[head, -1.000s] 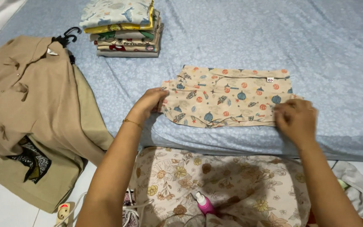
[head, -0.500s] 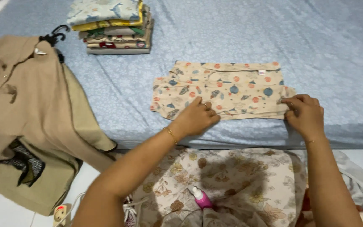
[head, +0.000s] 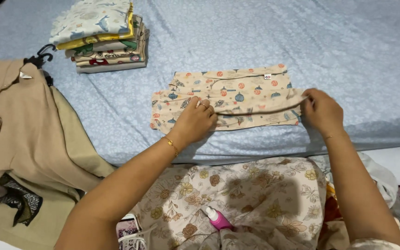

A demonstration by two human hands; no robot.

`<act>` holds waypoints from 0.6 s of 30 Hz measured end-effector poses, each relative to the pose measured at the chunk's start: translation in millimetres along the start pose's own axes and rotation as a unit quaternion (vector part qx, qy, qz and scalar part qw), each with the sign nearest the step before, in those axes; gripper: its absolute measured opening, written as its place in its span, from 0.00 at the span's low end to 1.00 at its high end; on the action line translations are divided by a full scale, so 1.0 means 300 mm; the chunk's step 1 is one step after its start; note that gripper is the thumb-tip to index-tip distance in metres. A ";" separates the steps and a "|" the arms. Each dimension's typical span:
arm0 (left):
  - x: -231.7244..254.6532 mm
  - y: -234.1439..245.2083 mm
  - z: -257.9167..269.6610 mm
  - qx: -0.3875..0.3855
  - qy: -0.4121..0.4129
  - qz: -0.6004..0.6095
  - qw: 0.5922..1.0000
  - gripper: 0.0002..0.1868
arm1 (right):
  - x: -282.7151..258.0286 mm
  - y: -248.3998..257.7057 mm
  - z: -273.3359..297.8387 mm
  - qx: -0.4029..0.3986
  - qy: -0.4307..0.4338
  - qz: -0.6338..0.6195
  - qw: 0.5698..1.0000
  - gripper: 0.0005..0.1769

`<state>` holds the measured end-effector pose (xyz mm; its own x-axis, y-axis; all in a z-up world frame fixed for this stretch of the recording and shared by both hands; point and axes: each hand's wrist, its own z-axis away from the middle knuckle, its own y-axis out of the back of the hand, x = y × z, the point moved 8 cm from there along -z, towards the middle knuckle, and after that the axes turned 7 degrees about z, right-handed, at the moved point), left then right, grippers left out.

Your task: Ironing and folding a small patterned garment on a bed

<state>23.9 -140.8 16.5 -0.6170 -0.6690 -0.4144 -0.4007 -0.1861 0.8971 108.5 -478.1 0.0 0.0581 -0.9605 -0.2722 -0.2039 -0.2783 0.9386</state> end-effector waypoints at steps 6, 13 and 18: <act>-0.006 0.005 -0.007 0.012 0.007 -0.048 0.999 0.14 | 0.021 -0.063 0.033 -0.036 0.131 -0.009 0.991 0.27; -0.052 0.022 -0.014 0.019 0.013 -0.028 0.999 0.12 | 0.049 -0.073 -0.009 -0.070 0.105 0.028 0.992 0.14; -0.129 0.128 0.012 0.004 0.015 -0.039 0.999 0.23 | -0.045 0.027 -0.019 -0.115 0.069 0.060 0.989 0.17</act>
<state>29.8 -119.5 66.5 -0.5635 -0.6731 -0.4790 -0.4526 -0.2335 0.8606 111.6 -467.3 12.3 0.1834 -0.9731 -0.1394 0.0089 -0.1402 0.9901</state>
